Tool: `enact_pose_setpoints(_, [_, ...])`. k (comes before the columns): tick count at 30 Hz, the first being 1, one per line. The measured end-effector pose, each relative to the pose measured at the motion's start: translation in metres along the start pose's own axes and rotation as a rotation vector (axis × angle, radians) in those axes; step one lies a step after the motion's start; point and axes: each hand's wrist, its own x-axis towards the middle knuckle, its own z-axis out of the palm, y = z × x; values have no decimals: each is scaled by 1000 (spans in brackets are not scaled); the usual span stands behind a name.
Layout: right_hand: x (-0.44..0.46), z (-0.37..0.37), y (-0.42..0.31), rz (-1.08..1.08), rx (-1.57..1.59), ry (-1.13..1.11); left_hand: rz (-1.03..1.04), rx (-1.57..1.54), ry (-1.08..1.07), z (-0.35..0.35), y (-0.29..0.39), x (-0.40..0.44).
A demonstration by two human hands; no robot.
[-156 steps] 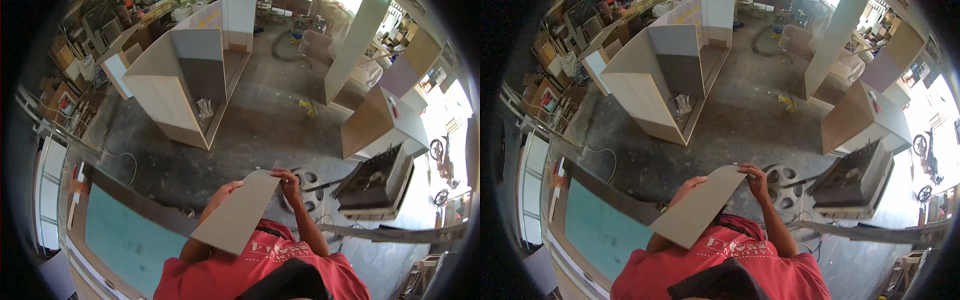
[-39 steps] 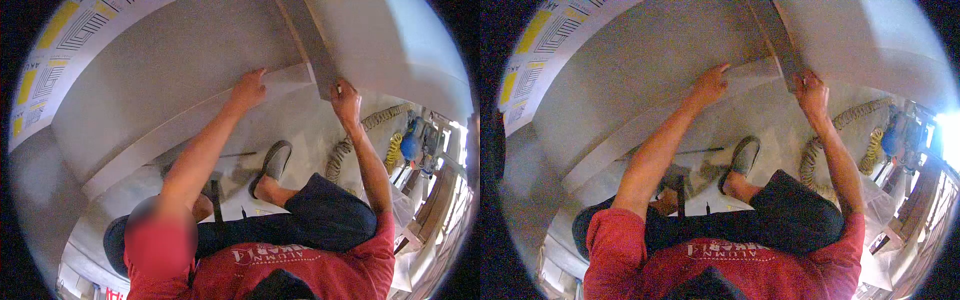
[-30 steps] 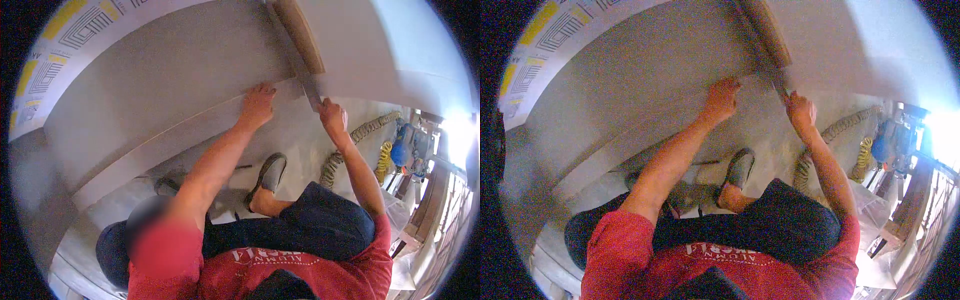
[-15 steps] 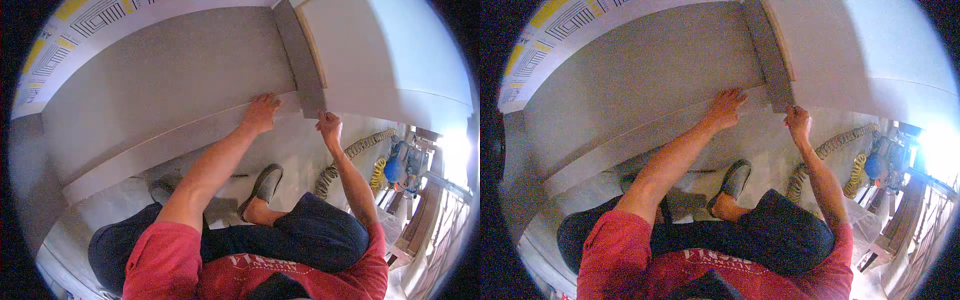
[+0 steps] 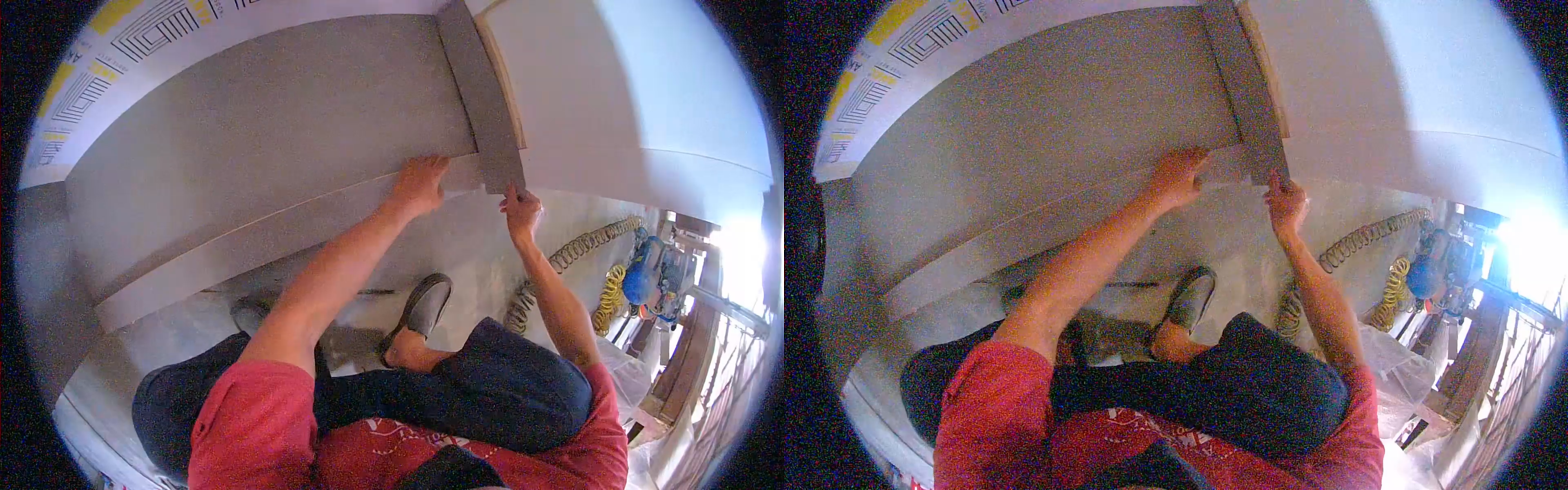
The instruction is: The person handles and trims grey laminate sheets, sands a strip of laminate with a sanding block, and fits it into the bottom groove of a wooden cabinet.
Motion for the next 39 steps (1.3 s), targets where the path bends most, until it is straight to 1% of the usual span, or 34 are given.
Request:
enact_pose_setpoints(1, [-3, 0, -2, 3, -9, 19, 0, -4, 2, -2, 3, 4])
enact_pose_setpoints(3, [-3, 6, 2, 1, -10, 53, -66, -230, 151, -5, 9, 13])
enact_pose_setpoints(4, [-3, 9, 4, 1, -5, 86, -67, -235, 152, -4, 10, 23])
enact_pose_setpoints(6, [-4, 17, 5, -10, 37, 104, -13, -458, 292, -1, 14, 54])
enact_pose_setpoints(7, [-5, 19, 6, -22, 80, 122, -14, -464, 290, -2, 18, 70])
enact_pose_setpoints(8, [-6, 20, 7, -18, 72, 120, 20, -542, 360, -5, 24, 86])
enact_pose_setpoints(9, [-6, 20, 8, -58, 18, 130, 55, -620, 431, -9, 30, 102])
enact_pose_setpoints(10, [-6, 20, 9, -99, -34, 140, 55, -628, 428, -14, 34, 118])
enact_pose_setpoints(11, [-7, 19, 6, -95, -41, 139, 35, -674, 419, -19, 38, 132])
enact_pose_setpoints(13, [-9, 16, 3, -11, 25, 115, 12, -728, 409, -27, 46, 154])
enact_pose_setpoints(14, [-9, 14, 6, -9, 20, 113, 9, -723, 392, -30, 50, 162])
enact_pose_setpoints(16, [-5, 11, 11, -64, -6, 118, 1, -720, 375, -27, 50, 174])
enact_pose_setpoints(17, [-3, 12, 15, -61, -11, 113, 8, -704, 400, -22, 48, 178])
enact_pose_setpoints(19, [-2, 12, 21, -88, 159, 84, 5, -694, 417, -16, 43, 182])
enact_pose_setpoints(20, [-2, 12, 22, -81, 153, 80, -1, -695, 403, -17, 42, 183])
enact_pose_setpoints(22, [0, 10, 24, -55, -41, 17, -12, -701, 383, -22, 41, 184])
enact_pose_setpoints(23, [0, 11, 26, -48, -46, 15, -33, -717, 333, -28, 41, 184])
enact_pose_setpoints(25, [-1, 13, 31, -194, -141, -5, -55, -737, 274, -41, 40, 183])
enact_pose_setpoints(28, [-2, 13, 29, -222, -121, 33, -88, -737, 212, -42, 36, 189])
enact_pose_setpoints(29, [-1, 13, 29, -218, -124, 34, -73, -710, 283, -34, 33, 196])
enact_pose_setpoints(30, [0, 12, 28, -153, -71, 32, -57, -682, 355, -27, 31, 203])
enact_pose_setpoints(31, [2, 12, 29, -92, -17, 30, -54, -683, 355, -27, 32, 203])
enact_pose_setpoints(34, [7, 16, 44, -133, -99, 14, -67, -718, 340, -32, 35, 193])
enact_pose_setpoints(35, [8, 17, 44, -139, -99, 11, -102, -714, 282, -39, 39, 186])
enact_pose_setpoints(36, [7, 17, 44, -128, -78, 18, -135, -710, 225, -46, 42, 178])
enact_pose_setpoints(38, [7, 16, 42, -127, -53, 19, -132, -758, 226, -38, 41, 179])
enact_pose_setpoints(39, [7, 15, 39, -72, -107, 1, -125, -807, 219, -35, 40, 180])
